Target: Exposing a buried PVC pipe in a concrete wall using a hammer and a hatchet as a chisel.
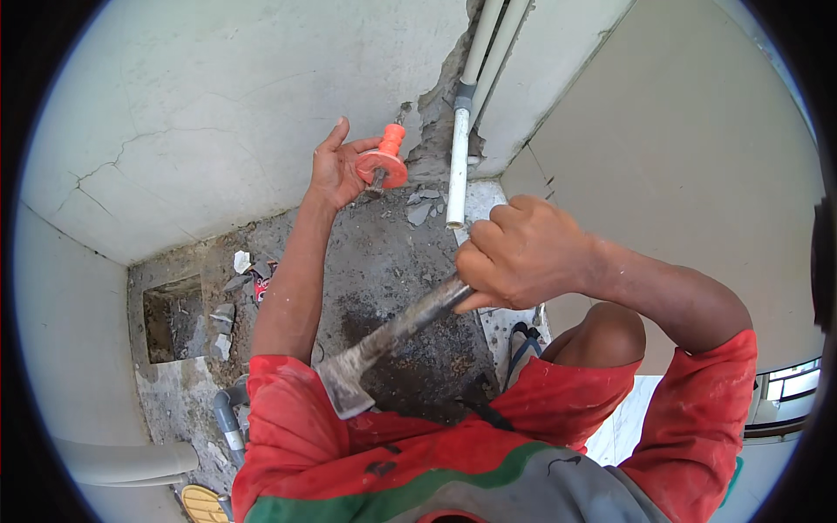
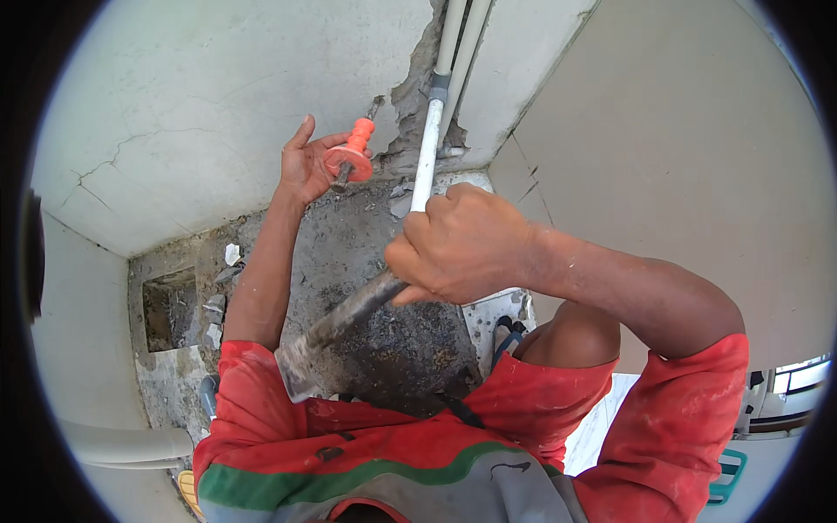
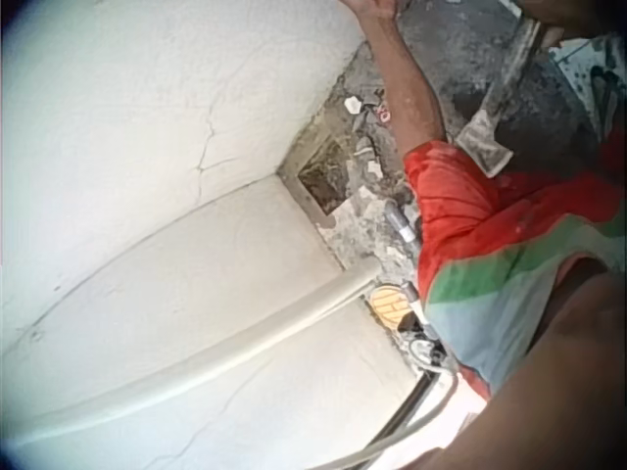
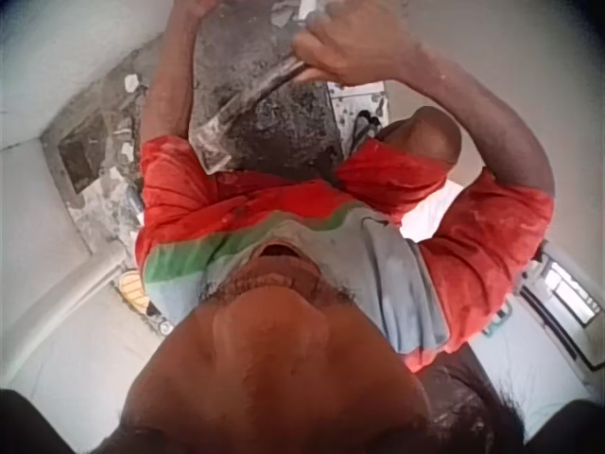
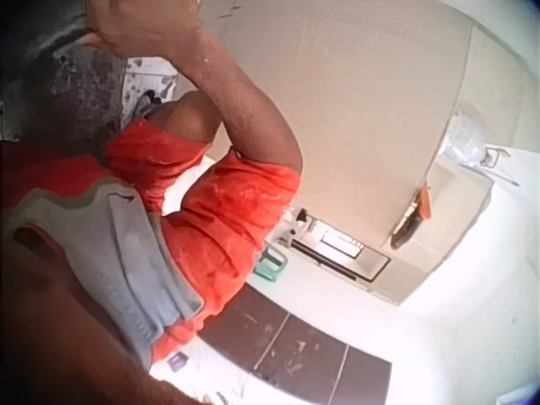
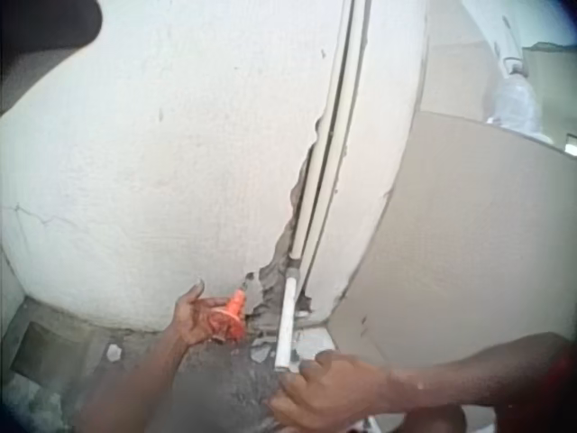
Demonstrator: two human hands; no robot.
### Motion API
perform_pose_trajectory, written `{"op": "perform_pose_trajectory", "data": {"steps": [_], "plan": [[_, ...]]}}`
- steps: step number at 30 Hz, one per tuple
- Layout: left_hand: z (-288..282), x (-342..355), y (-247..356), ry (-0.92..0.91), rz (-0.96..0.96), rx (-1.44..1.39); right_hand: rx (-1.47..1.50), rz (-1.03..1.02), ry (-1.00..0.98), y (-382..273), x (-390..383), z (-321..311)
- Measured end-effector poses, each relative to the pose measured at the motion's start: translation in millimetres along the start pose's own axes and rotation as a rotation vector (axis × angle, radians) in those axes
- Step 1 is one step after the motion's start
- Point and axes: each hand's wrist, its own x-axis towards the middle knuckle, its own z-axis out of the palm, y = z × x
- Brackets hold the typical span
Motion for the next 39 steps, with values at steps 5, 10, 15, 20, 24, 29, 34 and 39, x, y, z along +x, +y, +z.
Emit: {"op": "perform_pose_trajectory", "data": {"steps": [5,10,15,20,24,29,34,39], "plan": [[13.6,0.5,0.8,-0.013,-0.014,0.028,-0.058,0.191,-0.197,26.9,12.9,22.7],[-14.0,2.1,11.0,-0.103,-0.008,0.031,-0.022,-0.227,0.066,-42.3,0.5,-18.6],[-3.9,3.5,0.7,-0.116,-0.036,0.004,-0.091,0.172,-0.286,25.2,16.6,21.1],[0.7,-1.8,4.1,0.021,-0.003,0.049,0.031,0.049,-0.073,-23.4,-9.4,7.6],[-7.0,-3.0,11.6,-0.092,-0.021,-0.002,0.036,-0.124,-0.086,-9.2,3.6,2.5],[-14.3,6.0,2.9,-0.054,0.004,0.011,0.041,0.144,-0.138,3.6,6.3,22.2],[-20.4,6.8,13.5,-0.102,-0.016,0.021,0.057,-0.088,0.000,2.3,5.1,21.7],[-37.7,3.6,14.1,-0.420,-0.082,-0.239,0.062,0.325,-0.048,17.0,17.9,22.6]]}}
